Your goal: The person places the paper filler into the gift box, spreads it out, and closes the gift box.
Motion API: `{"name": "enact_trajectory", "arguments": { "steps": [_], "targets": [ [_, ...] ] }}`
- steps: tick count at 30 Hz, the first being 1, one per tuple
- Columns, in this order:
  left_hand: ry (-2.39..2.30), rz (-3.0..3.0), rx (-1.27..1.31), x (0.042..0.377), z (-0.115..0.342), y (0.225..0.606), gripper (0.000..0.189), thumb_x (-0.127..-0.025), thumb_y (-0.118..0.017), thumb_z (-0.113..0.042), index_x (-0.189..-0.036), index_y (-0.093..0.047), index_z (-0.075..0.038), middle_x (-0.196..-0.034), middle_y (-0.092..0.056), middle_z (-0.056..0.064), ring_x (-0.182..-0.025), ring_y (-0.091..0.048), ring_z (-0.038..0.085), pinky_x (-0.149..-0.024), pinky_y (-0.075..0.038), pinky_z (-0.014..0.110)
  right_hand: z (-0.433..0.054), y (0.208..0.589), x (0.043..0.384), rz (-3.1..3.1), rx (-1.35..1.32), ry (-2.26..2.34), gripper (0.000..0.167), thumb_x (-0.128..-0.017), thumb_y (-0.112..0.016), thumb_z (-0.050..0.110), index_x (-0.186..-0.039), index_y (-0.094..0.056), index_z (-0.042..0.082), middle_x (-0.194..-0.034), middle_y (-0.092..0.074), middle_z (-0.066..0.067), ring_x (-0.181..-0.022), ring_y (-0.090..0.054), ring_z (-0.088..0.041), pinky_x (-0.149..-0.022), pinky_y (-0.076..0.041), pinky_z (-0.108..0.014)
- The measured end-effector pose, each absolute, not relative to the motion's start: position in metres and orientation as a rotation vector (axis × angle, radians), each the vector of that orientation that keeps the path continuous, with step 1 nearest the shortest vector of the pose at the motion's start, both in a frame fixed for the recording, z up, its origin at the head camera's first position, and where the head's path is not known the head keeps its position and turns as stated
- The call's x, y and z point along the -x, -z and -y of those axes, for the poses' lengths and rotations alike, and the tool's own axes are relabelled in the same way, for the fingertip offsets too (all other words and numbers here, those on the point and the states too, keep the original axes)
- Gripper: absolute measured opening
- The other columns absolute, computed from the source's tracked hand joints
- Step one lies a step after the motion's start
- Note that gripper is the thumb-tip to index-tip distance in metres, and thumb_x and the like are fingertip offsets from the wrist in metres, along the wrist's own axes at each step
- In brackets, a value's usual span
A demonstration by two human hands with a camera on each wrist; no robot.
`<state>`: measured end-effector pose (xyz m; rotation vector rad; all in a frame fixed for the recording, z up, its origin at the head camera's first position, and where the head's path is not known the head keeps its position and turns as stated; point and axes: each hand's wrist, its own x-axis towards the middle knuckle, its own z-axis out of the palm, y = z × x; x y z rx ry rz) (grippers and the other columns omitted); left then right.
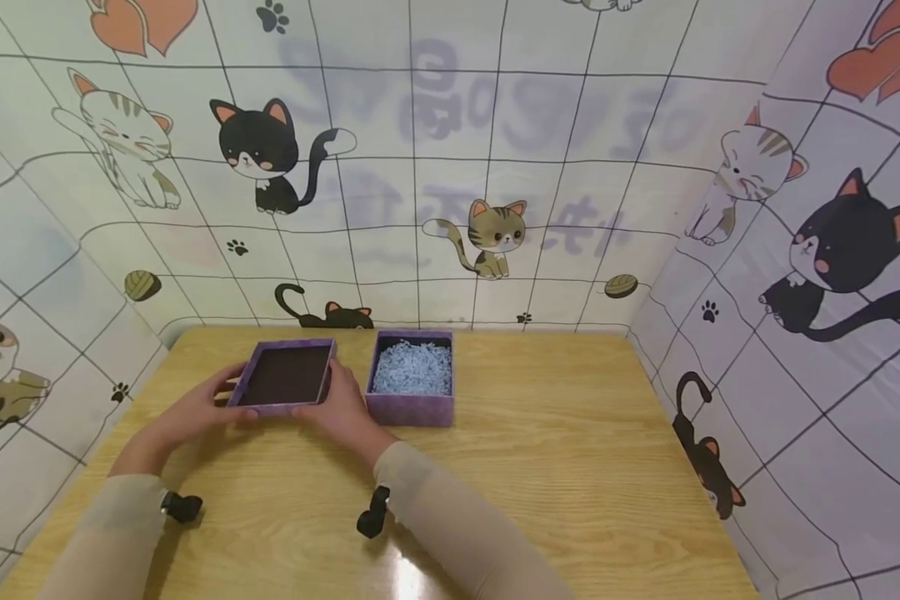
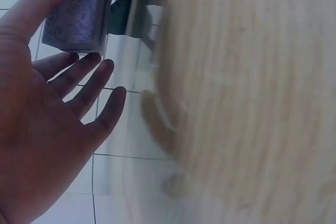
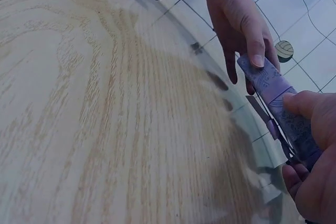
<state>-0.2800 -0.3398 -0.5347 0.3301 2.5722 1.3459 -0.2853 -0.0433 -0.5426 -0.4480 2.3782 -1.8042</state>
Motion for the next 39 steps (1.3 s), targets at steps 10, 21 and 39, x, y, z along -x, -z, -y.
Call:
{"name": "enact_trajectory", "arguments": {
  "steps": [10, 21, 39],
  "targets": [
    [-1.486, -2.558, -0.349, 0.275, 0.344, 0.519, 0.105, -0.098, -0.088, -0.023, -0.179, -0.021, -0.019, -0.176, -0.028, 0.026, -0.154, -0.037, 0.056, -0.112, -0.045, 0.064, 0.043, 0.522, 0.275, -2.364, 0.390, 1.866, 0.100, -0.088, -0.099, 0.025, -0.170, -0.042, 0.017, -0.140, -0.058, 0.002, -0.112, -0.061, -0.008, -0.091, -0.057, -0.032],
    [-1.592, -2.524, -0.351, 0.269, 0.336, 0.504, 0.104, -0.101, -0.085, -0.022, -0.180, -0.017, -0.027, -0.173, -0.033, 0.025, -0.153, -0.041, 0.053, -0.094, -0.053, 0.020, 0.033, 0.491, 0.272, -2.471, 0.412, 1.758, 0.100, -0.088, -0.098, 0.031, -0.169, -0.042, 0.017, -0.147, -0.055, 0.001, -0.114, -0.060, -0.012, -0.081, -0.059, -0.031],
    [-1.620, -2.639, -0.487, 0.274, 0.302, 0.500, 0.100, -0.097, -0.089, -0.017, -0.177, -0.029, -0.020, -0.175, -0.035, 0.015, -0.154, -0.041, 0.045, -0.118, -0.044, 0.050, -0.013, 0.460, 0.274, -2.522, 0.474, 1.573, 0.109, -0.092, -0.094, 0.042, -0.176, -0.029, 0.017, -0.164, -0.048, -0.005, -0.124, -0.062, -0.020, -0.085, -0.061, -0.037]
  ]
}}
